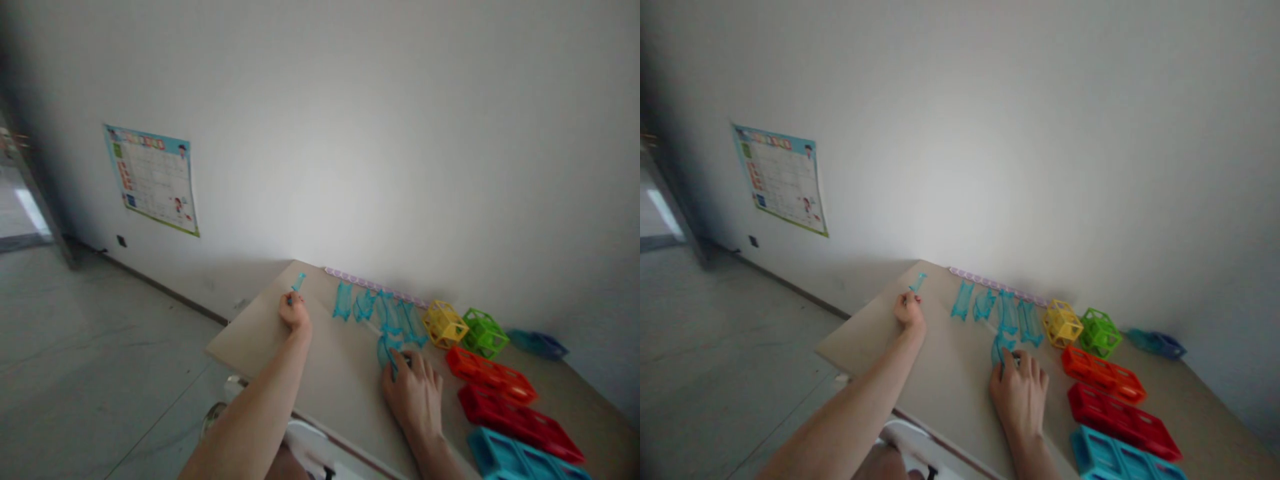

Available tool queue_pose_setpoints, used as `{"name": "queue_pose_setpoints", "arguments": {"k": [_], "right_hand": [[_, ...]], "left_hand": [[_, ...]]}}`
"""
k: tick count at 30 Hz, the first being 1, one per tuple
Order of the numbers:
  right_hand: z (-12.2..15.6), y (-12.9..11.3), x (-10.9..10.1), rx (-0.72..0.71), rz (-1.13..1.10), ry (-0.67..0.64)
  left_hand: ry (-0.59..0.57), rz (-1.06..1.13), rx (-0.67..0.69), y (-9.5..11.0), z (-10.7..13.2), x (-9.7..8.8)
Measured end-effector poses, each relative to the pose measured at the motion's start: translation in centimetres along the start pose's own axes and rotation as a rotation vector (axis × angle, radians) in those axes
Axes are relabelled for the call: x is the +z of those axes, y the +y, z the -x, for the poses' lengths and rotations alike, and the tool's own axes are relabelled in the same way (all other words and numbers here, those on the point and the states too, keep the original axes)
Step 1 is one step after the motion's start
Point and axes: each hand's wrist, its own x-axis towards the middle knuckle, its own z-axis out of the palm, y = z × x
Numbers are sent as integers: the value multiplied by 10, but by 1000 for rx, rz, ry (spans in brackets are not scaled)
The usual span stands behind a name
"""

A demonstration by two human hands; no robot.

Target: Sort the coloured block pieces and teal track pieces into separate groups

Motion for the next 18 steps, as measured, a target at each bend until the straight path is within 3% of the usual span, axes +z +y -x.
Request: {"name": "queue_pose_setpoints", "arguments": {"k": [7,10,14,18], "right_hand": [[3,-6,-10,6,-44,184],[1,-20,-13,-130,-246,204],[-12,-58,-2,-288,-667,121],[-39,-94,21,-84,-954,77]], "left_hand": [[-84,204,-45,15,22,-18],[-230,284,-117,21,32,-17],[-403,378,-257,29,46,-15],[-549,386,-396,34,54,-14]]}}
